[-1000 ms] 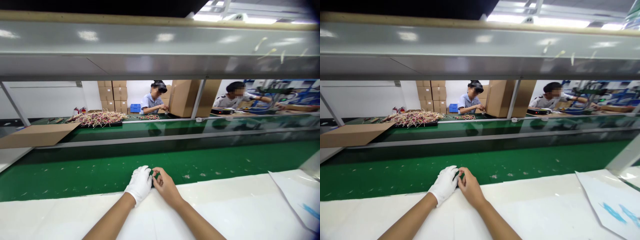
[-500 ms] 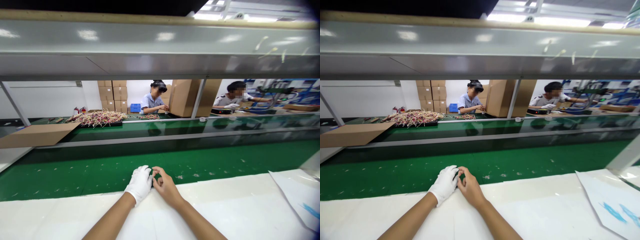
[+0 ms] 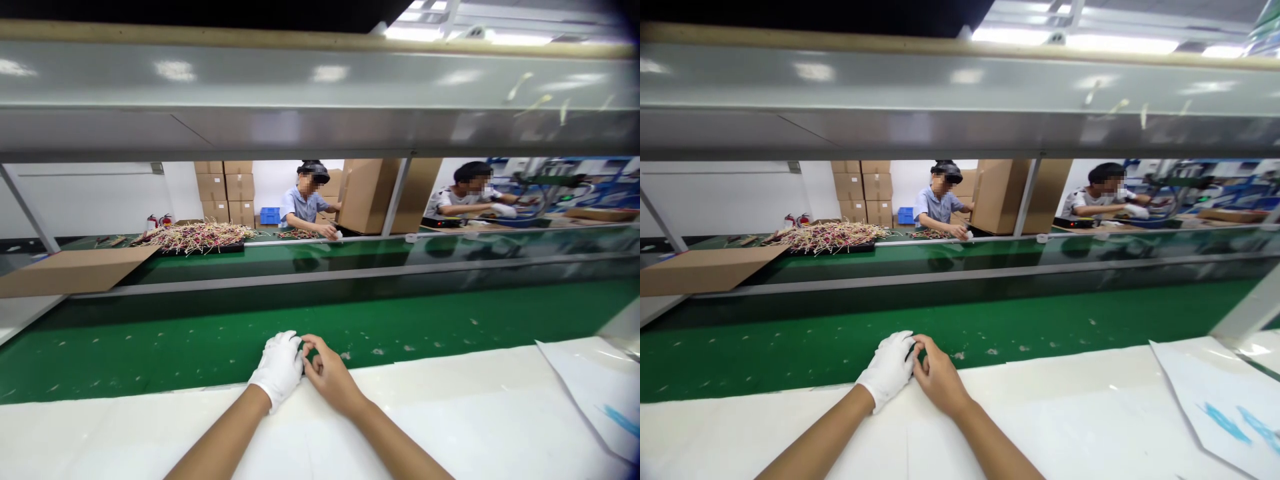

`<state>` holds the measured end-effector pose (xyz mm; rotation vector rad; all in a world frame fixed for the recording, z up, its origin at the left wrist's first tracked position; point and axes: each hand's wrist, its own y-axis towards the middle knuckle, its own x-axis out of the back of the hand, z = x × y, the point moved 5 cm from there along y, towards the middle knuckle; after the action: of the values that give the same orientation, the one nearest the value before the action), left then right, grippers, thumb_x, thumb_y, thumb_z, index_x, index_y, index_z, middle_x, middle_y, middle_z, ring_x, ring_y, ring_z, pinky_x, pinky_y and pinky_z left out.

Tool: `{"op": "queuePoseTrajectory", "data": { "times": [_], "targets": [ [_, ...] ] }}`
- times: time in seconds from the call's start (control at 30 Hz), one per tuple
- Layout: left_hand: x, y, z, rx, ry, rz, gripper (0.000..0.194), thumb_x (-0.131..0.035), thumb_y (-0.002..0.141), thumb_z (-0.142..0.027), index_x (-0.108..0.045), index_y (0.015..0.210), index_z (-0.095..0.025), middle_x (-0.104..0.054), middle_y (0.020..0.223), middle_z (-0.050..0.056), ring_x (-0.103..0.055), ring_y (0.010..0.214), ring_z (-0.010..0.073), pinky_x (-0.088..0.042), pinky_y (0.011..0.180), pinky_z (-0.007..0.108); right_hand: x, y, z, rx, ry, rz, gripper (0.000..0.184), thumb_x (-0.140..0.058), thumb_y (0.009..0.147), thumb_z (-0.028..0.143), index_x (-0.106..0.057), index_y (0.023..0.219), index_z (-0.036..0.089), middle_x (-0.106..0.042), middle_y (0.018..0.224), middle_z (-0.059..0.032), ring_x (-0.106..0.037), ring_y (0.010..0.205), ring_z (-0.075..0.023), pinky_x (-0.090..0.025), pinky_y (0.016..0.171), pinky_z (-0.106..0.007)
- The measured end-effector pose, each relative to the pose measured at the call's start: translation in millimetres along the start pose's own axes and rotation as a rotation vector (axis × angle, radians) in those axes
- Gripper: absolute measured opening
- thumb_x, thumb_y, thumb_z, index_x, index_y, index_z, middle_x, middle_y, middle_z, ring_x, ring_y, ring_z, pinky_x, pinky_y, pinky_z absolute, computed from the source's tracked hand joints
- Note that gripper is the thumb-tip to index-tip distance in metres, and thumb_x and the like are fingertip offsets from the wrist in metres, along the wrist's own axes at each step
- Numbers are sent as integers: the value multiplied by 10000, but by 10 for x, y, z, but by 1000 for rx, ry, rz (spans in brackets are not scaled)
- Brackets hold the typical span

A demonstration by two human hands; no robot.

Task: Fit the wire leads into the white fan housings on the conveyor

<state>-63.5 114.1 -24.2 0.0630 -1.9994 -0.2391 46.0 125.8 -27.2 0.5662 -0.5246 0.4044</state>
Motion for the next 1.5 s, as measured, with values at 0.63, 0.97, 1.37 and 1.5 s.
{"op": "queuePoseTrajectory", "data": {
  "times": [0.63, 0.97, 1.37, 1.5],
  "targets": [
    [56, -3, -63, 6, 80, -22, 377, -340, 814, -290, -549, 1101, -162, -490, 1195, 69, -416, 1089, 212, -318, 944, 341, 195, 81, -280, -421, 736, -381, 423, -484, 709, 565, -503, 564, 168, -275, 307, 93, -246, 269, -57, -185, 293, -192],
    [57, 4, -64, -14, 79, -41, 351, -361, 804, -277, -579, 1055, -164, -535, 1131, 66, -446, 1046, 203, -335, 928, 332, 175, 96, -337, -489, 972, -309, 517, -425, 715, 614, -490, 482, 157, -244, 272, 92, -178, 251, -36, -106, 294, -178],
    [47, 11, -54, -29, 82, -42, 348, -362, 796, -275, -590, 1032, -159, -542, 1112, 77, -455, 1032, 215, -348, 909, 339, 166, 87, -403, -519, 925, -374, 330, -622, 647, 469, -506, 620, 161, -281, 396, 110, -238, 314, -25, -167, 313, -159],
    [56, 7, -60, -29, 73, -51, 349, -355, 800, -279, -595, 1023, -158, -547, 1101, 79, -460, 1023, 217, -351, 907, 346, 156, 78, -400, -533, 959, -336, 357, -595, 665, 489, -496, 584, 156, -247, 375, 113, -235, 302, -23, -161, 306, -156]
  ]
}}
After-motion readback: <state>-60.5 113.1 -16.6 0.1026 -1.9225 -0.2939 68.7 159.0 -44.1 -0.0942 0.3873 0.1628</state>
